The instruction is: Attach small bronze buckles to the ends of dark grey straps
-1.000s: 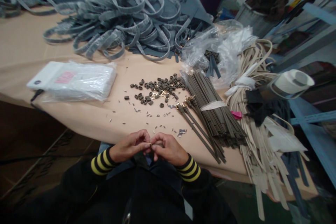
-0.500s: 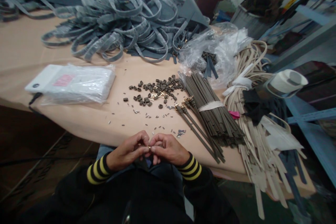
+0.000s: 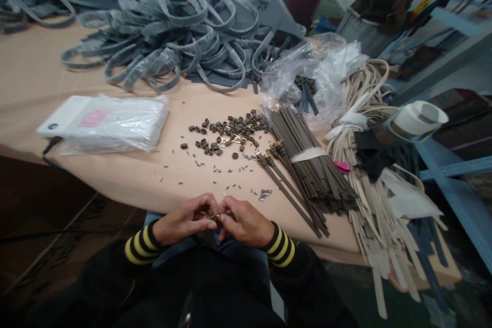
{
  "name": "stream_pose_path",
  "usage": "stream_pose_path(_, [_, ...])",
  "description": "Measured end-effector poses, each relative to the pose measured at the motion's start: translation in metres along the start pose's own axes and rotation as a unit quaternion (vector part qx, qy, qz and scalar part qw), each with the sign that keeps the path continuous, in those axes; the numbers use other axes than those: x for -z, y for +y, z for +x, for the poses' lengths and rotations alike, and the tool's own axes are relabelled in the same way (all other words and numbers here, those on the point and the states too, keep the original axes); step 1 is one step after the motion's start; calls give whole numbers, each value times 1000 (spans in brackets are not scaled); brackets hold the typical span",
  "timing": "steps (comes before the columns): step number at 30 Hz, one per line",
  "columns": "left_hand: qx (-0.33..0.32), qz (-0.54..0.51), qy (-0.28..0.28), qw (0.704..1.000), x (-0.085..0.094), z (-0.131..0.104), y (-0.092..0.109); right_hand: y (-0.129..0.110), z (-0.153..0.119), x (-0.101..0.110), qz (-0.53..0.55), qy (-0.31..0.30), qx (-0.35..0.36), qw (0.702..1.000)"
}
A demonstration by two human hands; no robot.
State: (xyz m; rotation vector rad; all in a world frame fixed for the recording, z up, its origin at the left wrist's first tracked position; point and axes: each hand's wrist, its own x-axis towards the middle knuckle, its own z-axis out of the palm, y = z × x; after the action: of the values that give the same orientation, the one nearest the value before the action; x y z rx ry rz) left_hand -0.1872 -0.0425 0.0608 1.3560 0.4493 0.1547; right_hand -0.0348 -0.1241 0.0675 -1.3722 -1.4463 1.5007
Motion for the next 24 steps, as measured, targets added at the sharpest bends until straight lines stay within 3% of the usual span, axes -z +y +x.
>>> stream_pose_path(3, [26, -100, -37, 994, 4, -1, 2, 0, -1, 1, -3, -12, 0, 1000])
stream_pose_path(7, [27, -167, -30, 985, 9, -1, -4, -3, -2, 4, -31, -7, -2, 999])
stream_pose_path(18, [24, -211, 15, 977, 12, 0, -9, 4, 2, 4, 97, -12, -34, 995])
stream_pose_path(24, [28, -246, -8, 969, 10, -1, -10, -6, 2, 3, -6, 23, -3, 1000])
